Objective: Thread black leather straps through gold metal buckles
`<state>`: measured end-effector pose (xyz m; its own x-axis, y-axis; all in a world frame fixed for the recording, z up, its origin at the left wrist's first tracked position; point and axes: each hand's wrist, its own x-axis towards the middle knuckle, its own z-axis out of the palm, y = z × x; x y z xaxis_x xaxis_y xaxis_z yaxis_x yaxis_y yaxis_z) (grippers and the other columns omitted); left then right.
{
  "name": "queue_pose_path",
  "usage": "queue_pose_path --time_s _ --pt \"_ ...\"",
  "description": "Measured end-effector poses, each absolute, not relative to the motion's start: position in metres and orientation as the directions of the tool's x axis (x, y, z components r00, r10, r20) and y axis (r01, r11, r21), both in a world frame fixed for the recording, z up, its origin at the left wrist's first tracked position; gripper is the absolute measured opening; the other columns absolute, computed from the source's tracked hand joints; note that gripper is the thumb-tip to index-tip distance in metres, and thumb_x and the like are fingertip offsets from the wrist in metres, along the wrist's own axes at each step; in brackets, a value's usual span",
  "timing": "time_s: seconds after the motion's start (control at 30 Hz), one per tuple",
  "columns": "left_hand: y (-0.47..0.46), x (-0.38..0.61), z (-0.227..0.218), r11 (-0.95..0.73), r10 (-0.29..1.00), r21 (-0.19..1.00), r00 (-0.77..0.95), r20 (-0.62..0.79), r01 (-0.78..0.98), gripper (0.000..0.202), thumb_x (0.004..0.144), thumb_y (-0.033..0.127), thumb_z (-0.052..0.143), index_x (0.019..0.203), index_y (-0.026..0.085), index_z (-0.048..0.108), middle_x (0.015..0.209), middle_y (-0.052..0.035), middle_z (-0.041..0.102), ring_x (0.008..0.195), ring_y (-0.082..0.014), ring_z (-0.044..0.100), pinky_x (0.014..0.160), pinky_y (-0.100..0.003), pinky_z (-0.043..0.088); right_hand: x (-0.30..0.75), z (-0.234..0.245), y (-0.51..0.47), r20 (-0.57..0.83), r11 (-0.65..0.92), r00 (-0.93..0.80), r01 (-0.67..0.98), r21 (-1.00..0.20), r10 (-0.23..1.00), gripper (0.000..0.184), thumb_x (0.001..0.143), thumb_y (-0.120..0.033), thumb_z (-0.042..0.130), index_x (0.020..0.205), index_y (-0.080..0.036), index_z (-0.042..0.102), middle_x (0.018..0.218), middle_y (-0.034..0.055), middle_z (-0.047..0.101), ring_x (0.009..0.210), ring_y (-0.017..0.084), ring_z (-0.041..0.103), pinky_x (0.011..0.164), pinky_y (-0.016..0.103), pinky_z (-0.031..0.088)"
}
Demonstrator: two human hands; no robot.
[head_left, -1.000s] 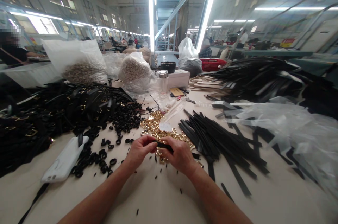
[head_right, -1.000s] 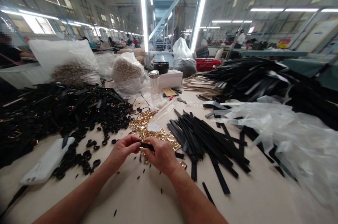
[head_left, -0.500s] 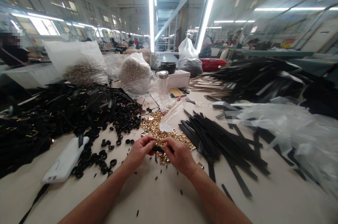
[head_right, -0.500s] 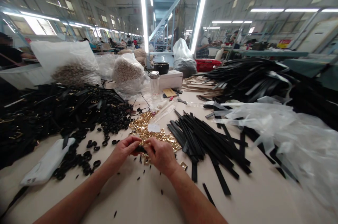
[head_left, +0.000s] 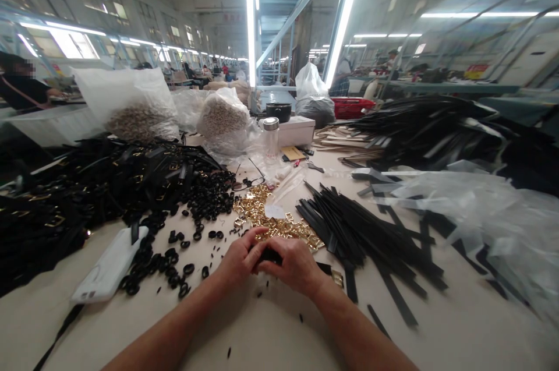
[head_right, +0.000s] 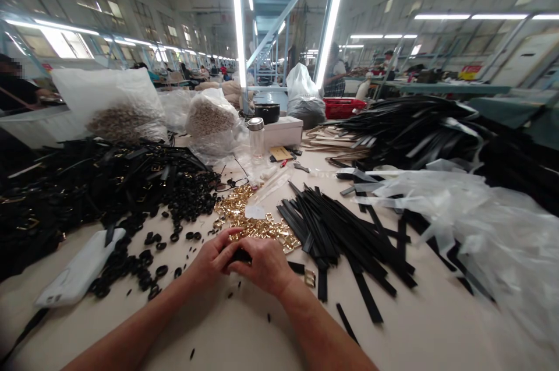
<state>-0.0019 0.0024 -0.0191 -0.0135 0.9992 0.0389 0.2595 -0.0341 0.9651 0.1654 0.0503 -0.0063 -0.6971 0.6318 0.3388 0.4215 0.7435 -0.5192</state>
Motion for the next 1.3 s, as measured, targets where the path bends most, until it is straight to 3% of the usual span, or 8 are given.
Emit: queue_pose_path --time_s 0.17,0.37,0.9,1.3 --pt "0.0012 -0.0026 -0.0187 -0.009 1.0 0.972 0.001 0.009 0.233 0.043 0.086 0.042 0.056 0.122 0.018 0.057 0.057 0.0037 0.055 0.046 -0.0114 0.05 0.047 -0.022 0.04 0.166 -0.0056 0.0503 0.336 0.764 -0.706 0.458 -0.455 0.623 0.006 0.084 -0.025 0.066 0.081 -0.021 0.062 0.079 -0.0002 0.068 0.071 0.015 0.063 0.064 0.023 0.039" --pt "0.0023 -0.0015 -0.0181 -0.006 1.0 0.978 0.015 0.003 0.207 0.043 0.085 0.043 0.057 0.119 0.017 0.057 0.057 0.0049 0.053 0.047 -0.01 0.048 0.046 -0.021 0.041 0.1667 -0.0044 0.0498 0.317 0.753 -0.711 0.453 -0.477 0.628 0.005 0.083 -0.025 0.064 0.083 -0.021 0.063 0.08 -0.0002 0.069 0.071 0.015 0.063 0.064 0.022 0.039" --pt "0.0018 -0.0053 -0.0158 0.003 0.999 0.98 -0.032 0.004 0.197 0.04 0.086 0.042 0.054 0.114 0.014 0.06 0.056 0.0041 0.052 0.045 -0.0089 0.048 0.043 -0.019 0.04 0.1685 -0.0005 0.0513 0.274 0.739 -0.701 0.533 -0.413 0.659 0.022 0.084 -0.04 0.064 0.075 -0.019 0.061 0.07 -0.0001 0.067 0.06 0.013 0.057 0.055 0.024 0.028" --pt "0.0034 -0.008 -0.0198 0.037 0.998 0.988 -0.048 -0.03 0.153 0.036 0.083 0.041 0.058 0.106 0.015 0.064 0.058 0.0028 0.054 0.045 -0.009 0.049 0.042 -0.019 0.041 0.1662 0.0038 0.0498 0.225 0.717 -0.697 0.569 -0.403 0.68 0.016 0.084 -0.033 0.06 0.075 -0.02 0.061 0.071 0.0003 0.067 0.063 0.014 0.059 0.057 0.024 0.028"
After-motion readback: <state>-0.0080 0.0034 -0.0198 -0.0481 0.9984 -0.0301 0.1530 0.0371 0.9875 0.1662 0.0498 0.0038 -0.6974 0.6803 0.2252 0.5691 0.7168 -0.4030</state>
